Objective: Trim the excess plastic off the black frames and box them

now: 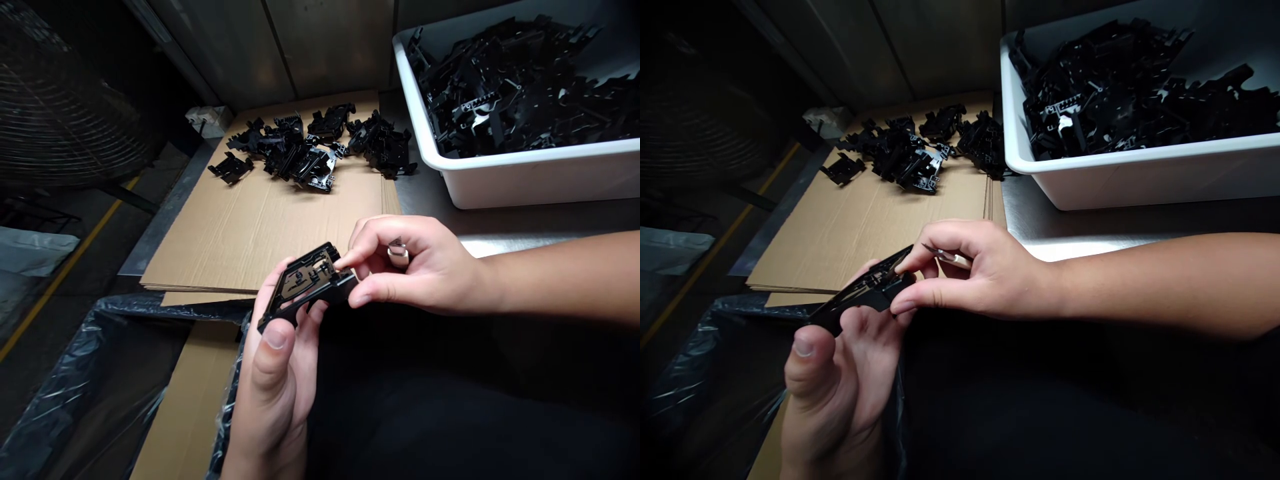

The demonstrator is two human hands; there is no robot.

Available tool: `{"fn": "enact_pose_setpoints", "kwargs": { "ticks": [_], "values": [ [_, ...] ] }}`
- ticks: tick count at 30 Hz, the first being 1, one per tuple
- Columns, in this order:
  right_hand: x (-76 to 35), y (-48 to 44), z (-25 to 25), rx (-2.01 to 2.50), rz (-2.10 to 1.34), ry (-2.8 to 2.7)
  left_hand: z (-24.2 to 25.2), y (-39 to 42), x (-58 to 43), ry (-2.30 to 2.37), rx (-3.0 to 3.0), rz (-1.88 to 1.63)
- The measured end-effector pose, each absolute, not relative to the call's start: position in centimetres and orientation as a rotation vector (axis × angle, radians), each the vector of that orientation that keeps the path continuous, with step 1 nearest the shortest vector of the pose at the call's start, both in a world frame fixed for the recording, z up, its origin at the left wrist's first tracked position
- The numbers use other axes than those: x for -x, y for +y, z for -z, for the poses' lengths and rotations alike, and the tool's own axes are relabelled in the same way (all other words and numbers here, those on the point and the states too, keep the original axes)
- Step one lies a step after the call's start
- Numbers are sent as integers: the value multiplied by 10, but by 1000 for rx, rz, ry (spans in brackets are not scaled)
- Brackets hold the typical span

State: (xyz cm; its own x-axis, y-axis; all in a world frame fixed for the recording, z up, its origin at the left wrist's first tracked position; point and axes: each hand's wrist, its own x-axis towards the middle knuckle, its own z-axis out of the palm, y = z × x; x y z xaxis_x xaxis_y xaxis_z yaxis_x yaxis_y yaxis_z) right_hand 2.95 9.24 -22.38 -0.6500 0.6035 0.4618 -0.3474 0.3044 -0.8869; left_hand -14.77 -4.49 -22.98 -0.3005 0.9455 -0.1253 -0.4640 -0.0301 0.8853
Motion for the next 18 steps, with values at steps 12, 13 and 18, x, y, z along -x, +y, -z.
{"fn": "enact_pose_setpoints", "kwargs": {
  "ticks": [12, 13, 18],
  "values": [
    [-25, 101, 238, 35, -1152, -1981, 252, -44, 178, 1224, -1203, -1729],
    [-26, 103, 239, 22, -1121, -2000, 251, -46, 179, 1246, -1261, -1734],
    [-27, 104, 240, -31, -1060, -2006, 239, -53, 175, 1317, -1432, -1760]
  ]
}}
